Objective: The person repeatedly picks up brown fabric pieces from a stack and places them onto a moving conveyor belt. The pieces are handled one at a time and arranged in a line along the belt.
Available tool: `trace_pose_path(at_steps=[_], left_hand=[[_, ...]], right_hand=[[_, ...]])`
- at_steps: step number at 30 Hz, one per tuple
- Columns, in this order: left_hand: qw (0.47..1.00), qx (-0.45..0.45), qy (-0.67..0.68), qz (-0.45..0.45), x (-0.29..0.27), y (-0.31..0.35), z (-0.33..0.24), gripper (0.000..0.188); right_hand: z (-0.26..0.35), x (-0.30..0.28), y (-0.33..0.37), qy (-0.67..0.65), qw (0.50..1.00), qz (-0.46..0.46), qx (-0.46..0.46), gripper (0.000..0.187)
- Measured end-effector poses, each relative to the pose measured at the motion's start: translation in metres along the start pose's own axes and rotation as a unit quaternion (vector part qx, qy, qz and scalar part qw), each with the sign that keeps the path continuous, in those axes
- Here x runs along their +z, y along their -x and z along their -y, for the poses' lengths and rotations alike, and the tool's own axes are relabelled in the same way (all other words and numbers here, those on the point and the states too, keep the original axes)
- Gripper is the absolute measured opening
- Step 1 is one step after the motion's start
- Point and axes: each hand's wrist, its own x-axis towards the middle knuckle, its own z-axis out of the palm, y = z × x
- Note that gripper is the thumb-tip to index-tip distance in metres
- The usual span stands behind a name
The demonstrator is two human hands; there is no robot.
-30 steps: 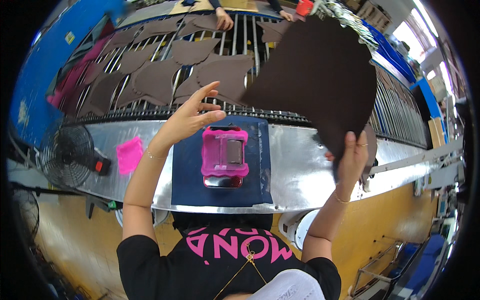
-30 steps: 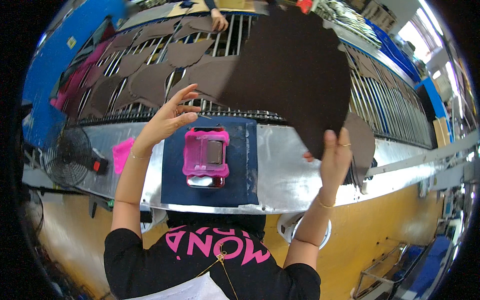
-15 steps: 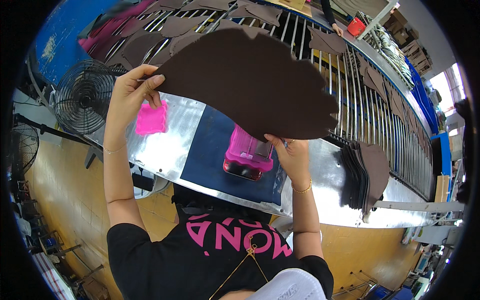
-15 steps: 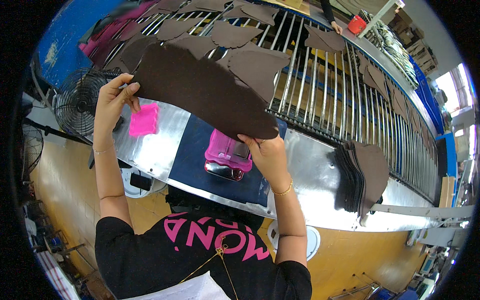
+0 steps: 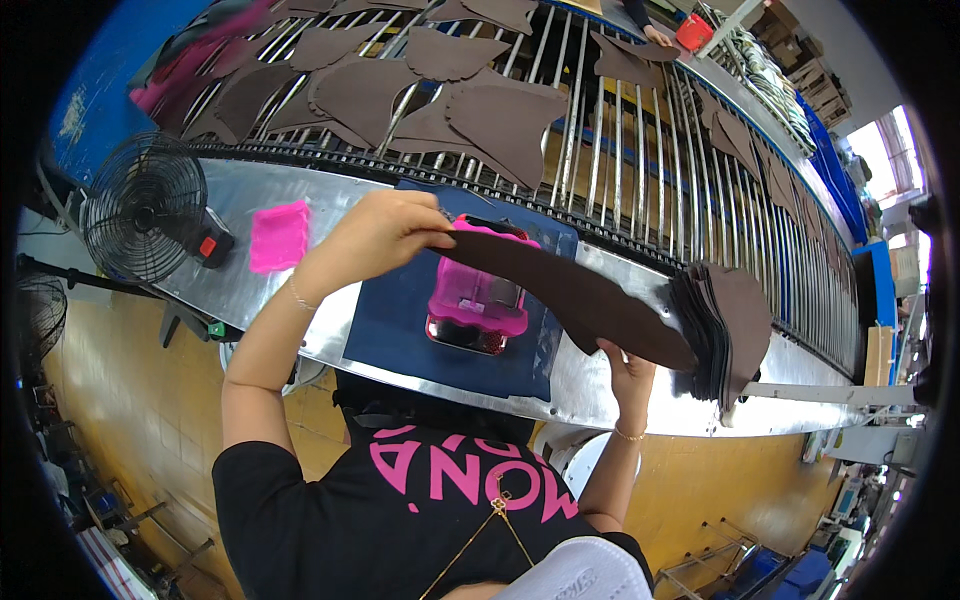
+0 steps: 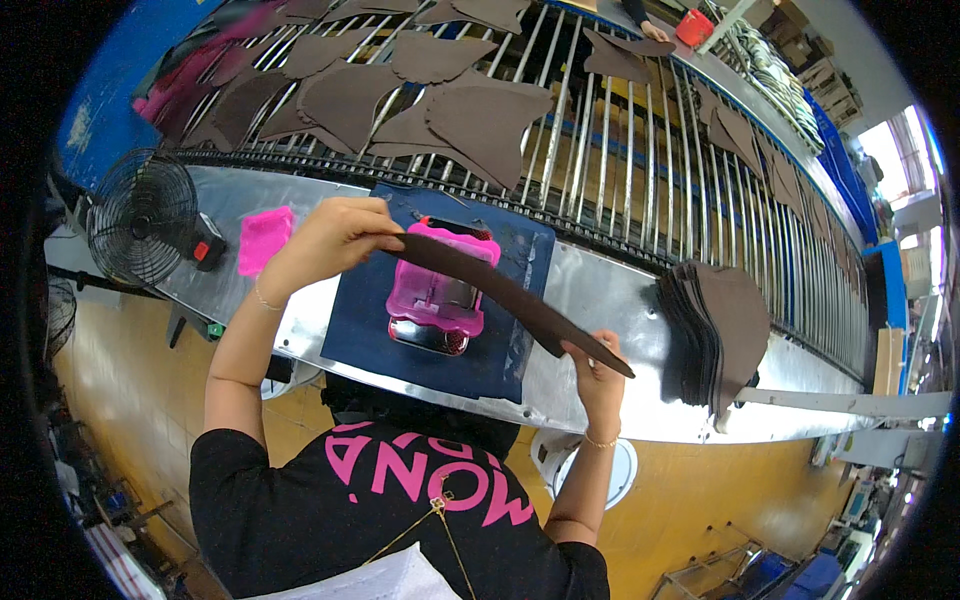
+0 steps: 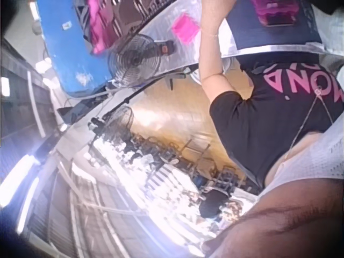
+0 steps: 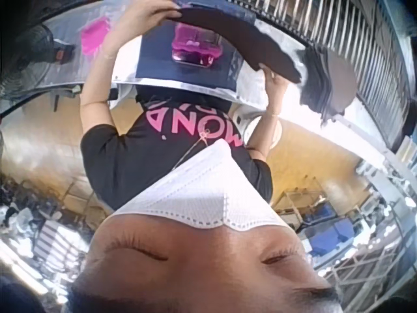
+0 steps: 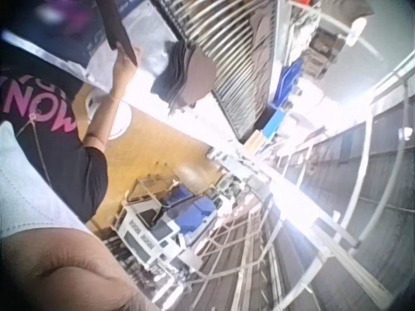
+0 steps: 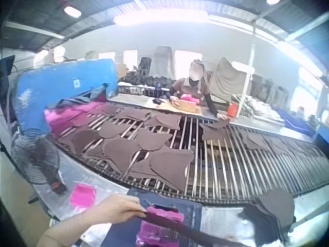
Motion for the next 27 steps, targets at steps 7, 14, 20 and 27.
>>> trace_pose_path(at_steps=[7, 14, 20, 27], left_hand=[[0.988, 0.131, -0.053, 0.061, 0.05, -0.045, -0.034, 0.012], [0.998, 0.028, -0.013, -0.059, 0.035, -0.066, -0.038, 0.031], [0.977, -0.102, 0.035, -0.183, -0.012, -0.019, -0.014, 0.03], [0.945, -0.217, 0.066, -0.235, -0.024, 0.039, 0.025, 0.026]], right_hand=[[-0.003, -0.085, 0.024, -0.087, 0.967, -0.183, 0.155, 0.004], [-0.019, -0.122, -0.07, 0.008, 0.975, -0.181, 0.128, 0.023], [-0.143, -0.071, -0.178, -0.028, 0.983, -0.098, 0.152, 0.037], [-0.263, -0.023, -0.227, 0.122, 0.969, -0.006, 0.217, 0.038]])
